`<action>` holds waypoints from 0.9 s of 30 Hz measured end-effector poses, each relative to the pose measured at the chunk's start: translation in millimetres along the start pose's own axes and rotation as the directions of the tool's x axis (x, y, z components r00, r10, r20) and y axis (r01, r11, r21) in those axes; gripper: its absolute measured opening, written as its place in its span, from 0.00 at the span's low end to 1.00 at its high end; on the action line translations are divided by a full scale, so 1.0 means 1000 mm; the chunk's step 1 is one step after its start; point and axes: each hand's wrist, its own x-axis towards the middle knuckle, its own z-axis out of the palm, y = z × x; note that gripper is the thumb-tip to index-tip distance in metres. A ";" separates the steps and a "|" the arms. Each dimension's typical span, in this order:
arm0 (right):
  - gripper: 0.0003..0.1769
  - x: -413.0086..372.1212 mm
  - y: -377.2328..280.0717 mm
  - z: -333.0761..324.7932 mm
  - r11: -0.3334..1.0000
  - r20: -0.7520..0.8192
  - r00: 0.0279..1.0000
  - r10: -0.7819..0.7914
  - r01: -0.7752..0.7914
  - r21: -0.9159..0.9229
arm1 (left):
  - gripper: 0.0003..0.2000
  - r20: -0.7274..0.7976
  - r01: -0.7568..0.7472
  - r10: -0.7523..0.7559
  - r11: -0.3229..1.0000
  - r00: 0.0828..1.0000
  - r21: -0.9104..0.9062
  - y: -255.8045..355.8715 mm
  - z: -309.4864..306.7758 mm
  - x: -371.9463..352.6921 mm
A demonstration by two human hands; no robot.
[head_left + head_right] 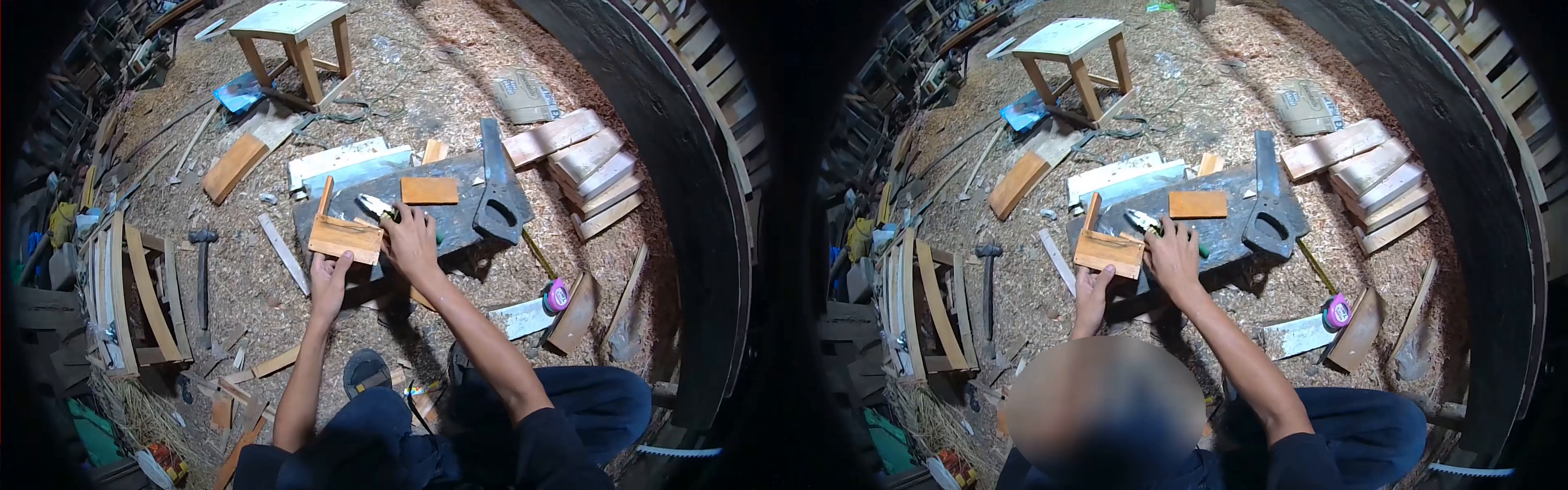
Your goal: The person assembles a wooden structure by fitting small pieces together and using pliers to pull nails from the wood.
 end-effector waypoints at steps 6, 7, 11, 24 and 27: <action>0.16 0.005 0.014 -0.004 0.958 0.037 0.958 0.286 -0.286 0.002 | 0.20 0.029 0.007 -0.009 0.997 1.000 0.073 -0.022 0.002 0.021; 0.17 0.003 0.021 -0.007 0.948 0.033 0.948 0.318 -0.318 -0.004 | 0.20 0.023 0.010 -0.011 0.997 1.000 0.075 -0.021 0.005 0.023; 0.18 -0.002 0.044 -0.024 0.925 0.025 0.924 0.381 -0.380 -0.011 | 0.20 0.053 0.075 -0.077 0.996 0.996 0.044 -0.020 0.035 0.024; 0.18 0.010 0.070 -0.045 0.720 0.000 0.817 0.576 -0.508 0.472 | 0.19 0.043 0.186 -0.188 0.982 0.981 0.038 -0.013 0.082 0.042; 0.20 0.018 0.064 -0.041 0.715 0.184 0.830 0.527 -0.550 0.431 | 0.19 0.002 0.161 -0.161 0.987 0.987 0.013 -0.011 0.075 0.045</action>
